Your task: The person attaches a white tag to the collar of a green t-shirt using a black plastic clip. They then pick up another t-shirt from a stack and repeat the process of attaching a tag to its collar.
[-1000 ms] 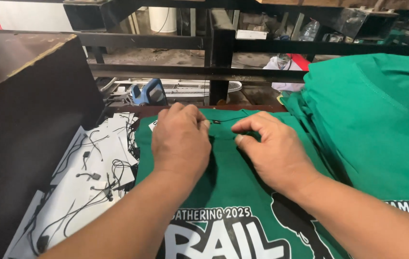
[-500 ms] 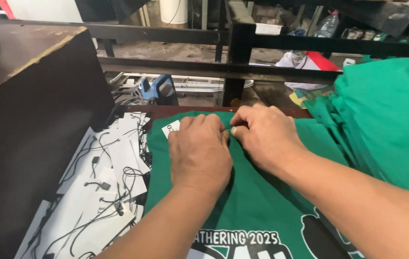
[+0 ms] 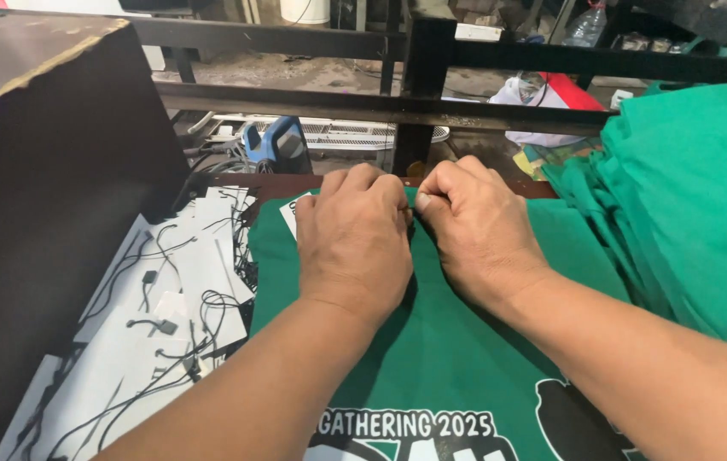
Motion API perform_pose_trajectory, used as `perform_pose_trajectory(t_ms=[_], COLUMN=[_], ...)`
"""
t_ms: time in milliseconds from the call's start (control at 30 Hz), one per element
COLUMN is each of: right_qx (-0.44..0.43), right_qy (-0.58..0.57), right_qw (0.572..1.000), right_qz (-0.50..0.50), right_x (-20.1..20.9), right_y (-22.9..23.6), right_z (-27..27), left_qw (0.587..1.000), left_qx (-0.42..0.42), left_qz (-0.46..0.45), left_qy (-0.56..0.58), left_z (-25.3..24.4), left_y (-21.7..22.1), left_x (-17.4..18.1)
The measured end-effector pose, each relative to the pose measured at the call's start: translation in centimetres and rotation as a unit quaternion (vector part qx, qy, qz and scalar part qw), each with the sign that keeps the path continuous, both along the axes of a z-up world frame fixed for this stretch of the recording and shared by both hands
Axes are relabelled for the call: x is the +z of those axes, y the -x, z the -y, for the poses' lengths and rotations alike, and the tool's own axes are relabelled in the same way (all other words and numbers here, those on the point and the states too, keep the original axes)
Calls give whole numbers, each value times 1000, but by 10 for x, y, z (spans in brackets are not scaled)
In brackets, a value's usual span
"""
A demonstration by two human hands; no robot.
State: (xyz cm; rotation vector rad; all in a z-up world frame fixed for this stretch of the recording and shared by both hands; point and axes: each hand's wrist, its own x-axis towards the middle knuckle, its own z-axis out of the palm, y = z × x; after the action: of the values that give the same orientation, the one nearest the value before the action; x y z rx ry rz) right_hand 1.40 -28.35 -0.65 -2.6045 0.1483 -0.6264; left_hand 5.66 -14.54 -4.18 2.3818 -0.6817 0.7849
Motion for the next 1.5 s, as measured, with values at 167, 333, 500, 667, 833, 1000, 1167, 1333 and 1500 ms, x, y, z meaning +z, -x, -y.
perform_pose_trajectory(t_ms=[167,333,500,667,833,1000,1167,1333,1500], right_qx=[-30,-62,-115,-125,-124,-96,-93,-82,-111], right_qy=[-30,-77,43,42,34,69,53,24,-69], right_qw=[999,993,992,987,987,986,985,988,986], right_qz=[19,62,-44,-87,-98,-118,-132,-130,-103], right_x=[-5,-10,-3,0,6,6,11,18,16], right_y=[-2,3,17,11,10,6,4,5,2], right_z=[3,10,-4,0,-4,-6,-4,-6,-9], left_qw=[997,995,992,985,979,951,945,938,934], left_qx=[14,23,22,19,24,55,55,58,54], left_qz=[-70,-98,-124,-168,-200,-304,-320,-342,-347], left_qy=[-37,-25,-5,14,18,-26,-45,18,72], left_z=[-2,-3,-6,-7,-7,1,5,5,5], left_y=[0,-2,2,0,-1,-12,-19,3,8], left_x=[-1,0,6,10,18,37,46,43,40])
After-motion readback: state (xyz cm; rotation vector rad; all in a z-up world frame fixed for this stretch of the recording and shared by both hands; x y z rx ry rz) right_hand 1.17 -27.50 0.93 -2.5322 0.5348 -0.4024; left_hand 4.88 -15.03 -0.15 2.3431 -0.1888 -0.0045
